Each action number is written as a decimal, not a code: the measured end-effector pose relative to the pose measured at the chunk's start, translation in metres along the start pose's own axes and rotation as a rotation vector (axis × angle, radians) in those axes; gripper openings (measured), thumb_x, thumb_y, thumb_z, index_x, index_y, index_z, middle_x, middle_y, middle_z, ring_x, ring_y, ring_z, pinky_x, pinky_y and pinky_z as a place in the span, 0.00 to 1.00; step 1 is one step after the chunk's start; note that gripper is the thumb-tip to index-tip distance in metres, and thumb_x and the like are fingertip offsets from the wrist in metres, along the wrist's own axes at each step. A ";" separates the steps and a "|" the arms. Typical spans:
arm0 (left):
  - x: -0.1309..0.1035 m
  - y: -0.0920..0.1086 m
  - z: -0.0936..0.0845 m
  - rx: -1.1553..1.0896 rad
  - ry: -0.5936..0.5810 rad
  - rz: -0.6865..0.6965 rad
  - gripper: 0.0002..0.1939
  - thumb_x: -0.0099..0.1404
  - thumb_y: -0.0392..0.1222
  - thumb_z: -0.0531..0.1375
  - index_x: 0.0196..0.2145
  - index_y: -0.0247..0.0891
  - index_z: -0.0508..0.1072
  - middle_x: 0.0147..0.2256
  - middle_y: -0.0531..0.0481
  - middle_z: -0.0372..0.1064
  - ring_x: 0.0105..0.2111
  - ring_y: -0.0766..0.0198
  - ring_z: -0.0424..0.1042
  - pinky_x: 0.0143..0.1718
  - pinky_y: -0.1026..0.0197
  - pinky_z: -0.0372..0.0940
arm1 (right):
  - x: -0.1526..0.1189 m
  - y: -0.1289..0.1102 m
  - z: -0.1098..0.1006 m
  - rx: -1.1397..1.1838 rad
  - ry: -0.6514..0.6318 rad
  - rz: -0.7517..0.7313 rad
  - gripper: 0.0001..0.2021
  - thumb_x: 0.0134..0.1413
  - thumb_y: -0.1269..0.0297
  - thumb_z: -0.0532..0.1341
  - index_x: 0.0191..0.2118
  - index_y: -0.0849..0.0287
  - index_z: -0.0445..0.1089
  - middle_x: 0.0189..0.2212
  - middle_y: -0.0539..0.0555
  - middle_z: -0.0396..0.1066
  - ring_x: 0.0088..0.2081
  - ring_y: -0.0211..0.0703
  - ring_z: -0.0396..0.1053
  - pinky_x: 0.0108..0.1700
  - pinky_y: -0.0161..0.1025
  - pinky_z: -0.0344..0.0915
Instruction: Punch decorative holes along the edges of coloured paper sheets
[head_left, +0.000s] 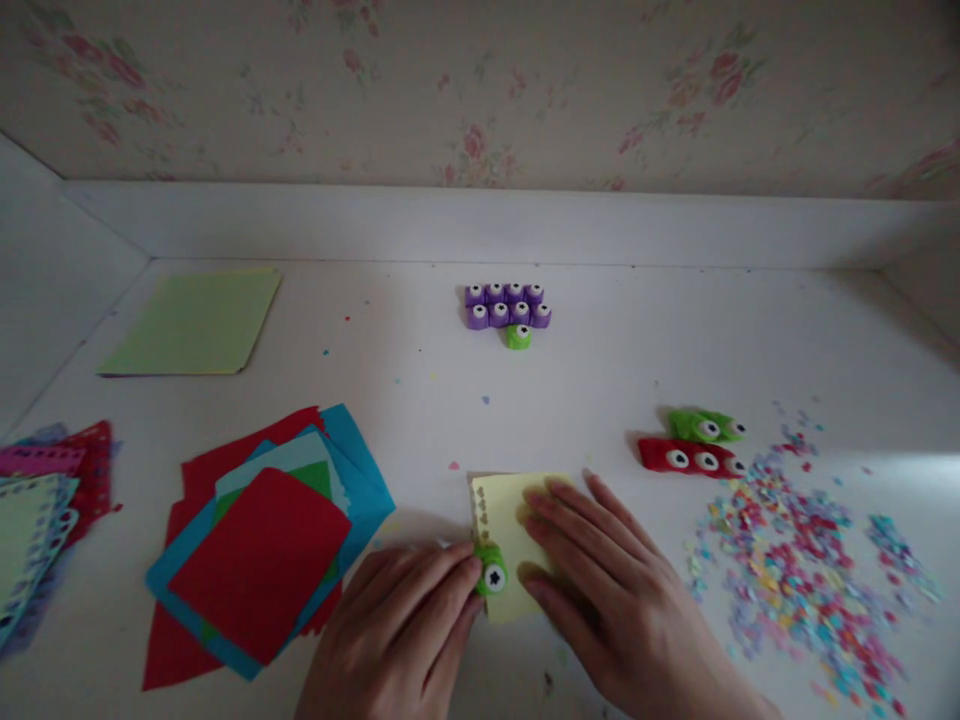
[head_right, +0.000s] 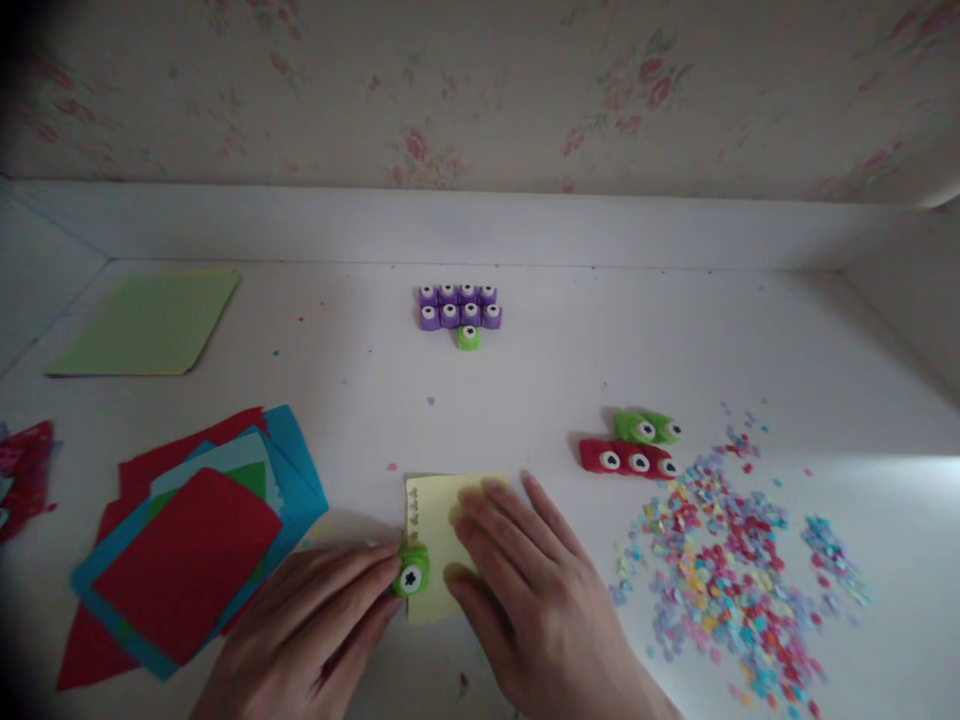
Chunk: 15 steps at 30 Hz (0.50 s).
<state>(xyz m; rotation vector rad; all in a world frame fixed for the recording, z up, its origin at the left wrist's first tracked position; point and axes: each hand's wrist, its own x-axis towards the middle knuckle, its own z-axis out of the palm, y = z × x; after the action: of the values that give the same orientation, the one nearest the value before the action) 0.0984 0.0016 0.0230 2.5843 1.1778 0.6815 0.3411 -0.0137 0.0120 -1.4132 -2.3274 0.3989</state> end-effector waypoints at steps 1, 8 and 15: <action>0.000 0.001 0.000 -0.011 0.002 -0.021 0.12 0.68 0.37 0.57 0.48 0.43 0.73 0.41 0.50 0.79 0.38 0.58 0.78 0.38 0.54 0.75 | 0.000 0.000 0.000 -0.002 0.001 0.001 0.26 0.59 0.63 0.63 0.63 0.52 0.62 0.60 0.52 0.66 0.63 0.54 0.61 0.68 0.60 0.54; 0.003 0.009 0.003 -0.165 0.030 -0.225 0.13 0.67 0.44 0.59 0.50 0.45 0.72 0.43 0.47 0.76 0.42 0.55 0.75 0.41 0.53 0.74 | 0.000 -0.003 -0.002 0.010 0.004 0.015 0.22 0.60 0.63 0.62 0.60 0.53 0.66 0.58 0.54 0.68 0.62 0.54 0.62 0.67 0.61 0.55; 0.014 0.020 0.008 -0.134 -0.019 -0.320 0.08 0.70 0.44 0.56 0.40 0.45 0.74 0.39 0.48 0.74 0.40 0.55 0.72 0.43 0.49 0.68 | 0.002 -0.008 -0.007 0.027 0.032 0.007 0.17 0.62 0.63 0.60 0.56 0.54 0.69 0.56 0.55 0.70 0.61 0.52 0.63 0.66 0.60 0.55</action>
<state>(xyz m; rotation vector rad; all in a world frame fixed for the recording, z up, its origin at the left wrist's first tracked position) 0.1238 -0.0009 0.0279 2.2191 1.4429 0.6386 0.3374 -0.0148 0.0219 -1.4048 -2.2841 0.4056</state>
